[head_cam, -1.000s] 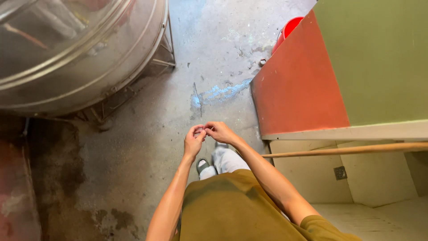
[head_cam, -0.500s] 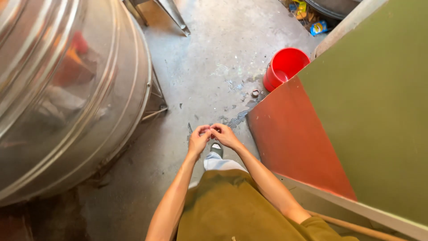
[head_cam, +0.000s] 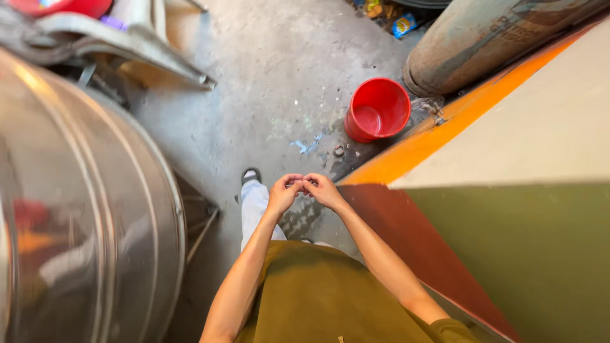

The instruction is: Scrubbing a restroom floor with a long-handled brush and washing hands.

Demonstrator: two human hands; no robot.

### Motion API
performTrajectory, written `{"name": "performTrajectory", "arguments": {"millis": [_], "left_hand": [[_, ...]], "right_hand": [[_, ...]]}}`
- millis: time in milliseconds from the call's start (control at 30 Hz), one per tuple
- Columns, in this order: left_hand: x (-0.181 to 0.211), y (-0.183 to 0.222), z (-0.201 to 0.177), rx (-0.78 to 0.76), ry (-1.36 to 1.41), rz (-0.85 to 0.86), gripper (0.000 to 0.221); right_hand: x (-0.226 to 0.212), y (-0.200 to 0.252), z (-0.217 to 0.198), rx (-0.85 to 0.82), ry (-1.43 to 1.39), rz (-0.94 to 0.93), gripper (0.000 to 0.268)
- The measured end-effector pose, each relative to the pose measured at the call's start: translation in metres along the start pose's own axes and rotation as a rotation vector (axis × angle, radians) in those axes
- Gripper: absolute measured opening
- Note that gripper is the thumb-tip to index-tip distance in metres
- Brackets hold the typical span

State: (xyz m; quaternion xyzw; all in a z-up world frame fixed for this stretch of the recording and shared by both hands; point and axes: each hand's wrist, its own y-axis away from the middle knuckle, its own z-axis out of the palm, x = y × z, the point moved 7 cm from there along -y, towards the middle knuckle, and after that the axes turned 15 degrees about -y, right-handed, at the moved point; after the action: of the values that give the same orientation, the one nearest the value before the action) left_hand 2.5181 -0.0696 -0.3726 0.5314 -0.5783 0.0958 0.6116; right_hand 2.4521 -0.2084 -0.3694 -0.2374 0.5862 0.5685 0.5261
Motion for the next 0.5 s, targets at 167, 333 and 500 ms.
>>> {"name": "performTrajectory", "arguments": {"millis": [167,333,500], "left_hand": [[0.068,-0.149,-0.023,-0.131,-0.105,0.056,0.031],[0.173,-0.286,-0.067,-0.281,-0.256,0.110,0.033],[0.261,-0.375,-0.060,-0.421,-0.499,0.223,0.029]], "right_hand": [[-0.046,-0.131,-0.019,0.158,-0.034,-0.082,0.016],[-0.110,-0.270,-0.023,0.311,-0.105,-0.186,0.017],[-0.193,-0.323,-0.050,0.457,-0.028,-0.187,0.013]]}}
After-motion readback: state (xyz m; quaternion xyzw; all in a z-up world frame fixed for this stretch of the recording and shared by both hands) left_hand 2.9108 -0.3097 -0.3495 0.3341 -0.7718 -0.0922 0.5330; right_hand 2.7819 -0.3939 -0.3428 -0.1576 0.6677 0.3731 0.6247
